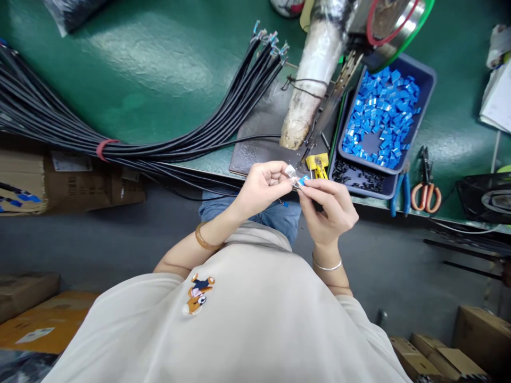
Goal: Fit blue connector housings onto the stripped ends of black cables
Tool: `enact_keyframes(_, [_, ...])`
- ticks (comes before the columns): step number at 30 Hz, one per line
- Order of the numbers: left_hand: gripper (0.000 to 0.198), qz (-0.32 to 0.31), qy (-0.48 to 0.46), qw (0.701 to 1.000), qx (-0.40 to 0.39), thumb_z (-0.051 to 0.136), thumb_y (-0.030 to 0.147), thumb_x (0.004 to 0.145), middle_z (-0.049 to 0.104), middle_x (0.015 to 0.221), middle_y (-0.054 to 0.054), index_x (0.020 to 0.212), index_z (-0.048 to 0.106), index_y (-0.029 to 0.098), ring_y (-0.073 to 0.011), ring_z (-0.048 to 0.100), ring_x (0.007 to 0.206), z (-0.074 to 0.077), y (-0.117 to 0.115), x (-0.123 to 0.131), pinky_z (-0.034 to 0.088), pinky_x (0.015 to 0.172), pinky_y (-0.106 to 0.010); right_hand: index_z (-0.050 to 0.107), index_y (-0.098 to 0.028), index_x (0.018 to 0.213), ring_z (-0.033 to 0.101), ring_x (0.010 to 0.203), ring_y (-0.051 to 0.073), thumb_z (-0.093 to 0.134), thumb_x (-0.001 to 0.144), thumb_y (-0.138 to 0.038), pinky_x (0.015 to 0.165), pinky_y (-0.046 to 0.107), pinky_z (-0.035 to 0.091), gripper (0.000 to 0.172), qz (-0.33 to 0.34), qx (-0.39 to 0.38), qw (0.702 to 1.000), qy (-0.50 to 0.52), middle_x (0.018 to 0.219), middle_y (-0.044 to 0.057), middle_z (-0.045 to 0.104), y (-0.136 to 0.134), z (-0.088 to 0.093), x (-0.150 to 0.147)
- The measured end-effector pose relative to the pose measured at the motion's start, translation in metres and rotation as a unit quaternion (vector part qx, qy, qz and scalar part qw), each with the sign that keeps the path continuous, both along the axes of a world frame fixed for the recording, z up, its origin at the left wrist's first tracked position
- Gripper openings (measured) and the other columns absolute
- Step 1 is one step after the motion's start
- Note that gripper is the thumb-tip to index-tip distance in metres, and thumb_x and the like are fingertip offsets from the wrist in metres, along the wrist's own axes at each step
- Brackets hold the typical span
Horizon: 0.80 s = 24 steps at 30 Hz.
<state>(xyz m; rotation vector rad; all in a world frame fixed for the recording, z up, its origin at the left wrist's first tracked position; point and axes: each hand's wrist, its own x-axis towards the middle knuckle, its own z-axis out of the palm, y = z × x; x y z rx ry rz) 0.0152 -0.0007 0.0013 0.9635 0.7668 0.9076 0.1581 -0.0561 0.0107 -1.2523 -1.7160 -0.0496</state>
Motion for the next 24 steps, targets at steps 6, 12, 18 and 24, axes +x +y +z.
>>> enact_keyframes(6, [0.011, 0.001, -0.007, 1.0, 0.012, 0.071, 0.018, 0.071, 0.056, 0.061, 0.003, 0.067, 0.063, 0.012, -0.0025, 0.044, 0.052, 0.001, 0.003, 0.0, 0.04, 0.053, -0.015, 0.062, -0.021, 0.088, 0.07, 0.084, 0.014, 0.061, 0.087, -0.017, 0.068, 0.027, 0.058, 0.004, -0.015, -0.095, 0.984, 0.147, 0.09, 0.002, 0.071, 0.005, -0.006, 0.0])
enact_keyframes(12, [0.018, 0.01, 0.0, 1.0, 0.0, 0.074, 0.022, 0.069, 0.051, 0.054, 0.005, 0.062, 0.061, 0.012, -0.002, 0.04, 0.048, 0.004, 0.007, 0.001, 0.035, 0.048, -0.016, 0.057, -0.022, 0.08, 0.071, 0.087, 0.016, 0.062, 0.086, -0.016, 0.077, 0.033, 0.058, 0.009, 0.013, -0.09, 0.993, 0.075, 0.094, 0.001, 0.073, 0.008, -0.009, 0.004])
enact_keyframes(18, [0.019, 0.018, 0.0, 1.0, 0.016, 0.073, 0.019, 0.071, 0.046, 0.05, 0.006, 0.059, 0.06, 0.012, -0.0018, 0.036, 0.047, 0.005, 0.01, 0.002, 0.033, 0.047, -0.017, 0.054, -0.023, 0.08, 0.071, 0.086, 0.016, 0.062, 0.082, -0.011, 0.076, 0.031, 0.056, 0.015, 0.019, -0.031, 0.999, -0.005, 0.094, 0.001, 0.073, 0.012, -0.011, 0.007])
enact_keyframes(24, [0.016, 0.044, 0.008, 0.999, 0.02, 0.075, 0.018, 0.069, 0.054, 0.057, 0.004, 0.061, 0.063, 0.011, -0.0031, 0.044, 0.052, 0.004, 0.012, 0.003, 0.038, 0.053, -0.018, 0.053, -0.023, 0.081, 0.071, 0.088, 0.015, 0.06, 0.083, -0.011, 0.076, 0.031, 0.056, 0.014, 0.02, -0.025, 0.999, -0.024, 0.097, 0.001, 0.073, 0.014, -0.011, 0.008])
